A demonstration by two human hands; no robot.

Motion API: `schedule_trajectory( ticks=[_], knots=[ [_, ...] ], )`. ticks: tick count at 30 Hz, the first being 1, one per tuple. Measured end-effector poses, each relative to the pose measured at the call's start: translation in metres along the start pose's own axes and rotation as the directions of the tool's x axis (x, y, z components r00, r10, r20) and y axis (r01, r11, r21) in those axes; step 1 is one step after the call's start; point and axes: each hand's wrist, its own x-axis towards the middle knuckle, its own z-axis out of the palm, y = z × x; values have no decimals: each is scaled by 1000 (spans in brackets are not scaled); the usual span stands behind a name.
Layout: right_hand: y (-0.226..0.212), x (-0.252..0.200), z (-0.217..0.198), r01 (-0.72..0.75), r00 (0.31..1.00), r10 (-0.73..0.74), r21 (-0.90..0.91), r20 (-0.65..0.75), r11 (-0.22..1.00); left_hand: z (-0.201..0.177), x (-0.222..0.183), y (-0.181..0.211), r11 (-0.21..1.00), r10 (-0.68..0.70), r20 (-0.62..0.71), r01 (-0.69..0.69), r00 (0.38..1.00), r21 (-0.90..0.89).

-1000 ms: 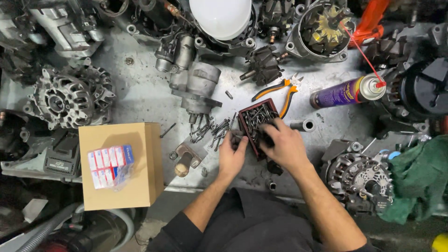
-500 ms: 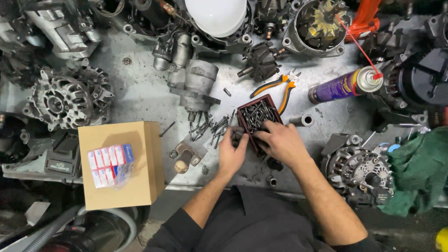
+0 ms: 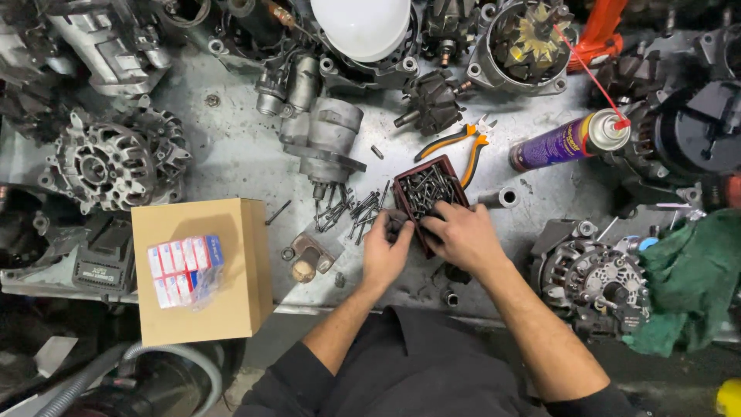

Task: The person retrieves a cardboard box from a cart and places it on a workbench. They then pick up a metal car part and a small black component, inserting the component into the part. The person uses a hammer to tap the component into place, then uses a screwdriver to tighten screws into the assembly.

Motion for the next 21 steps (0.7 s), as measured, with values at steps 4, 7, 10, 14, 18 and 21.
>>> schedule_trajectory(
  ticks=[4,7,10,14,18,21],
  knots=[
    [-1,-6,5,-23,981,32,50,-192,998,0,1,-8,1000,-2,-7,2,1000,-18],
    [9,-9,-7,-84,952,159,278,-262,957,-2,-1,2,1000,7,-20,-7,1000,-26],
    [10,-12,-28,-153,928,301,508,-222,848,-6,-4,14,999,42,-13,-43,999,-18],
    [12,-14,-50,-135,924,313,577,-221,806,-4,-5,19,997,81,-11,-81,997,-16],
    [7,-11,-69,-207,878,412,584,-243,785,-7,-2,20,994,105,-33,-103,994,39],
    [6,-19,-78,-250,876,438,584,-205,773,-13,-3,26,981,174,-49,-169,984,99]
  ],
)
